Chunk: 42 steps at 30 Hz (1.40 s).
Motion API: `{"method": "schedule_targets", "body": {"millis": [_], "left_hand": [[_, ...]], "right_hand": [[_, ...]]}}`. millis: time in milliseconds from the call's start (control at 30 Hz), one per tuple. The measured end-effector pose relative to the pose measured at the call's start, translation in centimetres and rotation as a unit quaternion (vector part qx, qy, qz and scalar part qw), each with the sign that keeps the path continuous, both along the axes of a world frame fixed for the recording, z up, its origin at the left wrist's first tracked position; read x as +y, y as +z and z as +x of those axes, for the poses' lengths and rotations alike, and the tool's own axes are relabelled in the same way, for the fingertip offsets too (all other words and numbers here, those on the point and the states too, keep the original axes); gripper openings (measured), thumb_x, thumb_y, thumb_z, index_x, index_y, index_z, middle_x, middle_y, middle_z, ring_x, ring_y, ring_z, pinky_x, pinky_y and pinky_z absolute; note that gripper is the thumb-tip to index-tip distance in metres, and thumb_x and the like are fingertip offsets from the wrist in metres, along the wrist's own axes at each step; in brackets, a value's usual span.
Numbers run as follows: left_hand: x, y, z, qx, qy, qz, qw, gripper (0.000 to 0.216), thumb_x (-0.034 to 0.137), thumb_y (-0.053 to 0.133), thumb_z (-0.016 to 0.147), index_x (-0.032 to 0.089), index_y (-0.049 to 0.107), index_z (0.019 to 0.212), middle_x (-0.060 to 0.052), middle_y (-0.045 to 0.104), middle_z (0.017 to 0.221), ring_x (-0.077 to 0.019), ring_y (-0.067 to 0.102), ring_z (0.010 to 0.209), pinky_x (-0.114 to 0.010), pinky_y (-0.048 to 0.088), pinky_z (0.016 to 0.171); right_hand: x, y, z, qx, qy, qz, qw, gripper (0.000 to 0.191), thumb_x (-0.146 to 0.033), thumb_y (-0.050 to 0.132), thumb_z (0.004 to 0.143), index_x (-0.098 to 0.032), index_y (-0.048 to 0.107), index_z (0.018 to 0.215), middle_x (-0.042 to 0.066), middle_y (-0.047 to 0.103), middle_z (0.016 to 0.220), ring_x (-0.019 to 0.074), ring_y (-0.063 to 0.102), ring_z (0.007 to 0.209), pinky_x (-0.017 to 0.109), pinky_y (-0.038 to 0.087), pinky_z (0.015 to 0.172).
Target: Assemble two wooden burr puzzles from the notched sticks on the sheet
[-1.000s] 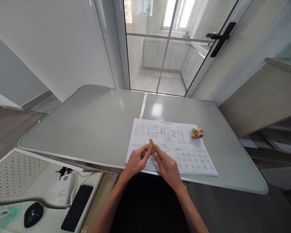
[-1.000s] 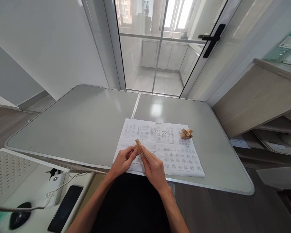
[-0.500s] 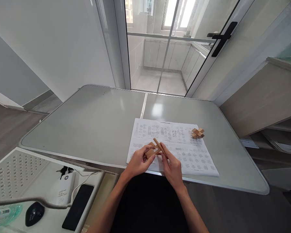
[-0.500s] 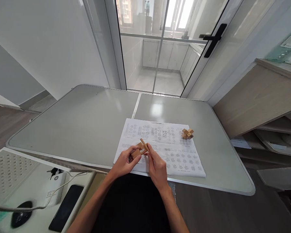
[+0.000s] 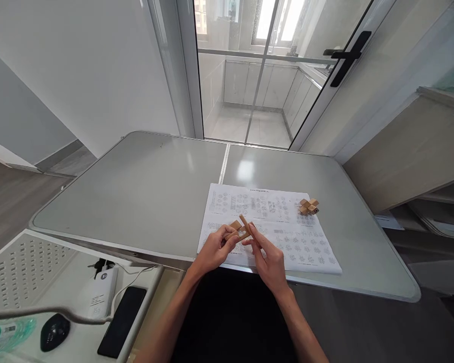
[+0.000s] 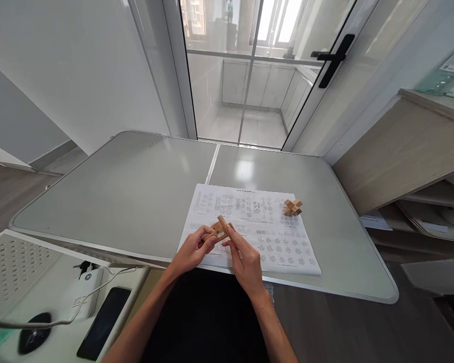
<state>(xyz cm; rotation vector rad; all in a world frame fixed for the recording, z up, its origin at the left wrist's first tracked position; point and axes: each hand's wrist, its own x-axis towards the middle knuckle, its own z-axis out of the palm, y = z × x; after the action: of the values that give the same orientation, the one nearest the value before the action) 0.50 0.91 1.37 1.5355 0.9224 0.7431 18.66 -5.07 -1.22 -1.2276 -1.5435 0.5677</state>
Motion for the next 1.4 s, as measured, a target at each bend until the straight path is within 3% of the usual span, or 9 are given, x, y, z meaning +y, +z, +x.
{"method": "schedule_targets", "body": {"millis": [167,267,400,533,767,1400], "left_hand": [[0.2,0.2,0.3,-0.022,-0.003,-0.005,1.0,0.04,0.06,0.056,0.099,0.02,0.052,0.104,0.001,0.059,0.073,-0.015,0.051,0.063,-0.026,0.038,0.058],[0.1,0.5,0.5,-0.035,-0.012,-0.005,0.999,0.04,0.059,0.055,0.101,0.019,0.051,0.108,0.002,0.061,0.074,-0.0155,0.055,0.066,-0.028,0.042,0.064],[0.0,0.6,0.3,-0.04,-0.018,0.004,0.999,0.037,0.053,0.052,0.104,0.019,0.048,0.118,0.001,0.063,0.076,-0.0164,0.059,0.074,-0.029,0.045,0.072],[-0.1,0.3,0.2,-0.032,-0.02,0.012,0.999,0.032,0.051,0.051,0.105,0.021,0.043,0.113,0.0,0.066,0.079,-0.0178,0.062,0.078,-0.031,0.045,0.074],[0.1,-0.3,0.2,-0.042,-0.019,0.006,0.999,0.034,0.053,0.054,0.104,0.022,0.04,0.109,-0.005,0.073,0.09,-0.0191,0.066,0.079,-0.032,0.047,0.075],[0.1,-0.4,0.1,-0.036,-0.02,0.026,0.999,0.031,0.048,0.051,0.106,0.021,0.045,0.119,-0.004,0.074,0.089,-0.019,0.066,0.079,-0.033,0.049,0.079]], "right_hand": [[0.1,0.2,-0.4,-0.048,0.057,0.001,0.997,0.048,-0.023,0.048,0.108,-0.035,0.052,0.155,0.004,0.067,0.144,0.0231,0.076,0.11,0.036,0.065,0.09],[0.1,0.0,-0.5,-0.049,0.044,-0.001,0.998,0.046,-0.023,0.048,0.109,-0.034,0.053,0.153,0.005,0.068,0.142,0.0218,0.077,0.106,0.035,0.064,0.09],[-0.2,-0.5,-0.3,-0.03,-0.004,-0.027,0.999,0.041,-0.026,0.049,0.109,-0.029,0.054,0.149,0.007,0.077,0.125,0.0214,0.079,0.098,0.035,0.065,0.084],[-0.4,-0.6,-0.4,-0.009,-0.023,-0.027,0.999,0.026,-0.028,0.052,0.108,-0.027,0.059,0.133,0.005,0.08,0.11,0.0214,0.081,0.091,0.033,0.065,0.076],[-0.3,-0.2,-0.5,-0.004,0.006,-0.017,1.0,0.017,-0.03,0.051,0.107,-0.028,0.066,0.117,0.007,0.076,0.126,0.0206,0.08,0.083,0.035,0.066,0.072],[-0.3,0.3,-0.7,-0.002,-0.003,-0.005,1.0,0.014,-0.027,0.055,0.106,-0.026,0.063,0.118,0.006,0.079,0.111,0.0184,0.079,0.079,0.03,0.065,0.066]]}}
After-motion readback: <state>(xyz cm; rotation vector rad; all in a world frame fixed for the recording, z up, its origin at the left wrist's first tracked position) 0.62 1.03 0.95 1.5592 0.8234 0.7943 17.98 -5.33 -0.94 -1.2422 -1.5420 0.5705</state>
